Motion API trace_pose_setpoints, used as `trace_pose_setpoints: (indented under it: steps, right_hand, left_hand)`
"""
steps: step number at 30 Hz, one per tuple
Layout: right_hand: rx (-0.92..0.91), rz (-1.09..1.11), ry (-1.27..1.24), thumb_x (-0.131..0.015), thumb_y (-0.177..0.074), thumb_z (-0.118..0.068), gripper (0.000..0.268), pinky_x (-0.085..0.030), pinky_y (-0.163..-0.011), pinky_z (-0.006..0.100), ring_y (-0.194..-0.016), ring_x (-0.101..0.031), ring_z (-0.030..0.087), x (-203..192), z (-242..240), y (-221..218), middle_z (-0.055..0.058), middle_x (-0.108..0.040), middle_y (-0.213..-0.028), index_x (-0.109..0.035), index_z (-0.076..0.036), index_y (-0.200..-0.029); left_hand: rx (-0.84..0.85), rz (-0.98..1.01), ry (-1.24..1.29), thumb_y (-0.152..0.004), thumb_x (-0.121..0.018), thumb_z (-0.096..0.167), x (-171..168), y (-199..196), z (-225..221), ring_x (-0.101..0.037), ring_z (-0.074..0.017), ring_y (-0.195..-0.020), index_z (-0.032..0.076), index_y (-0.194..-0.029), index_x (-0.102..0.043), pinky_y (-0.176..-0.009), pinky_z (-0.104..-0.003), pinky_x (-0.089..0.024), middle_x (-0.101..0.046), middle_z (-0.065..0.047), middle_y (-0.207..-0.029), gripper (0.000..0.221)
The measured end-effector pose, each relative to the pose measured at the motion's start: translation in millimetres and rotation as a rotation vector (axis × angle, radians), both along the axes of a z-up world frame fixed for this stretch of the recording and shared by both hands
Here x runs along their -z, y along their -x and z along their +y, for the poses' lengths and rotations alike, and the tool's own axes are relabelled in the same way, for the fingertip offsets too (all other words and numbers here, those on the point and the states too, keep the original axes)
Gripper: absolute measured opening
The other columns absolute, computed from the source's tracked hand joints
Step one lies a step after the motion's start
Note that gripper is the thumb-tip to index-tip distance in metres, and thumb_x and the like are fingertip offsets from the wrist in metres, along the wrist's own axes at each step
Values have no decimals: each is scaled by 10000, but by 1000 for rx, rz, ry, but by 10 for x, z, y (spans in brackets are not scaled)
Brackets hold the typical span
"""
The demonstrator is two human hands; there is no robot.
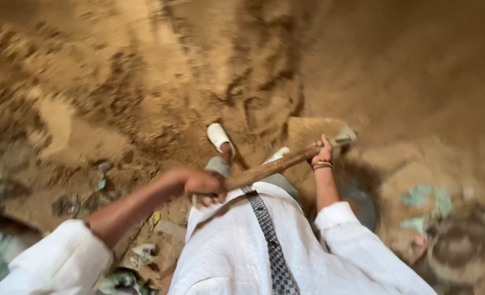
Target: The person stands in a sand pit and repeatedly strikes the sand wall with a long-handled hoe to loosen sand, then scoops the loosened sand into a metal basin beside them using the hoe.
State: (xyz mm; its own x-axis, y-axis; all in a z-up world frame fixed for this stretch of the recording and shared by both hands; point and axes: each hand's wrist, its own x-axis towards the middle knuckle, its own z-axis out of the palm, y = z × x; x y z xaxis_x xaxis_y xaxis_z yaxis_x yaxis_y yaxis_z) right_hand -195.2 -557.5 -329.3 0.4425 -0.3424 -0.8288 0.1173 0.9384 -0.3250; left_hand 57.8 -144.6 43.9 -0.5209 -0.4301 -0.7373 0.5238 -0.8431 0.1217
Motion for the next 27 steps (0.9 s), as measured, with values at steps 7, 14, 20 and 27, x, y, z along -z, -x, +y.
trace_pose_setpoints:
  steps: [7, 14, 20, 27]
  right_hand:
    - [-236, 66, -64, -647, -877, -213, 166, -518, -813, 485, -759, -577, 236, 774, 1206, -1979, 57, -601, -794, -517, -129, -816]
    - [-275, -117, -379, -606, -885, -44, 100, -551, -955, 449, -796, -593, 216, -2512, 3966, -4122, 63, -589, -793, -542, -97, -828]
    - [-327, -197, -327, -618, -867, -38, 207, -537, -1024, 476, -738, -581, 224, -3481, 4186, -4063, 64, -573, -699, -507, -107, -707]
    - [-355, -249, -281, -588, -912, -70, 314, -497, -773, 386, -609, -428, 182, -1550, 2370, -2528, 2, -416, -622, -408, -147, -666]
  left_hand:
    - [818, -1327, -187, -854, -730, 224, -801, -1359, 1610, -705, -192, -783, 245, -1111, -718, -666, -374, -593, -735, -27, -896, 258]
    - [957, -1834, -858, -1018, -690, 312, -1046, -2066, 4755, -637, -149, -633, 223, -1023, -764, -563, -329, -535, -696, -24, -737, 116]
    - [763, -2058, -915, -980, -714, 212, -953, -1438, 5007, -652, -193, -649, 244, -1068, -784, -616, -380, -536, -697, -55, -726, 118]
    - [453, -1431, -750, -977, -696, 202, -512, -386, 3287, -665, -138, -707, 266, -1176, -749, -599, -310, -576, -723, -12, -849, 215]
